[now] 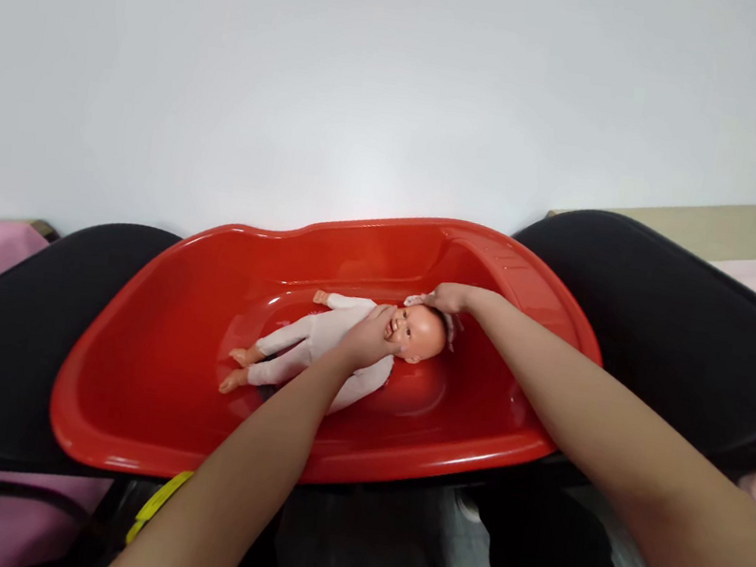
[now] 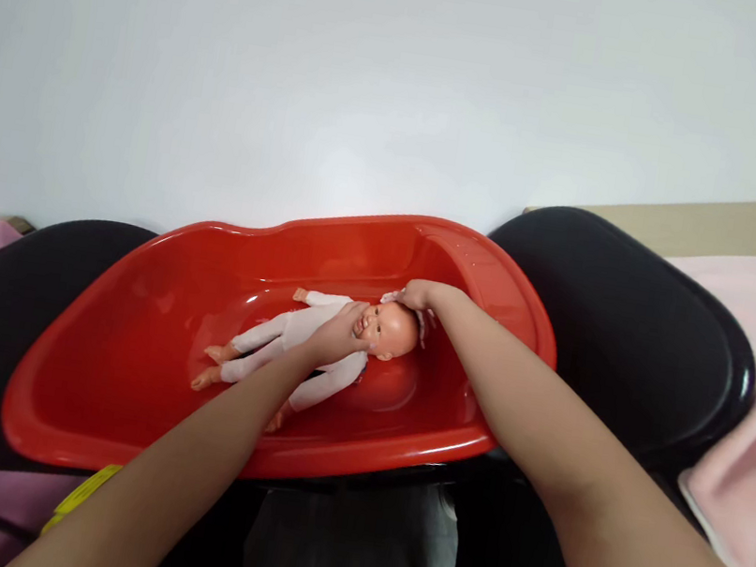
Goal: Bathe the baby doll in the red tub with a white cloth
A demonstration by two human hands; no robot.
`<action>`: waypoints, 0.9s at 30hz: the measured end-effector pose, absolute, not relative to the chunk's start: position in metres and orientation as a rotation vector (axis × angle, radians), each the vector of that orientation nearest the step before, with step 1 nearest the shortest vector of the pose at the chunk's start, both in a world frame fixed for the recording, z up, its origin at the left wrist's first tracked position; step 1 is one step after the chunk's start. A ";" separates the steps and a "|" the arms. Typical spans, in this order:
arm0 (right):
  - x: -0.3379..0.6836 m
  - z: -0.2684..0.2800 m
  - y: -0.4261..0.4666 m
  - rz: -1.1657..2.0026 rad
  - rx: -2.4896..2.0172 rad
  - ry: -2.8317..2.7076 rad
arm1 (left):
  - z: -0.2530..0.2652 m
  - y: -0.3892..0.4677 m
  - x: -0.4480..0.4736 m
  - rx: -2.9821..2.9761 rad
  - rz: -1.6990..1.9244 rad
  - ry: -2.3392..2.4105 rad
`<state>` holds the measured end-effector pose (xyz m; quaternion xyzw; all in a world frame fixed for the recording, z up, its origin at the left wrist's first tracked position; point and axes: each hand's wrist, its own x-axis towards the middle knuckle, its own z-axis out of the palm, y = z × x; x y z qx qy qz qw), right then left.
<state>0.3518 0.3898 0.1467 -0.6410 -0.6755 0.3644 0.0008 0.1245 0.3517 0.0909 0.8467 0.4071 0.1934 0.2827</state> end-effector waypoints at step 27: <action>0.346 0.161 0.391 1.031 -1.689 -2.096 | 0.079 0.356 0.124 2.197 0.481 1.109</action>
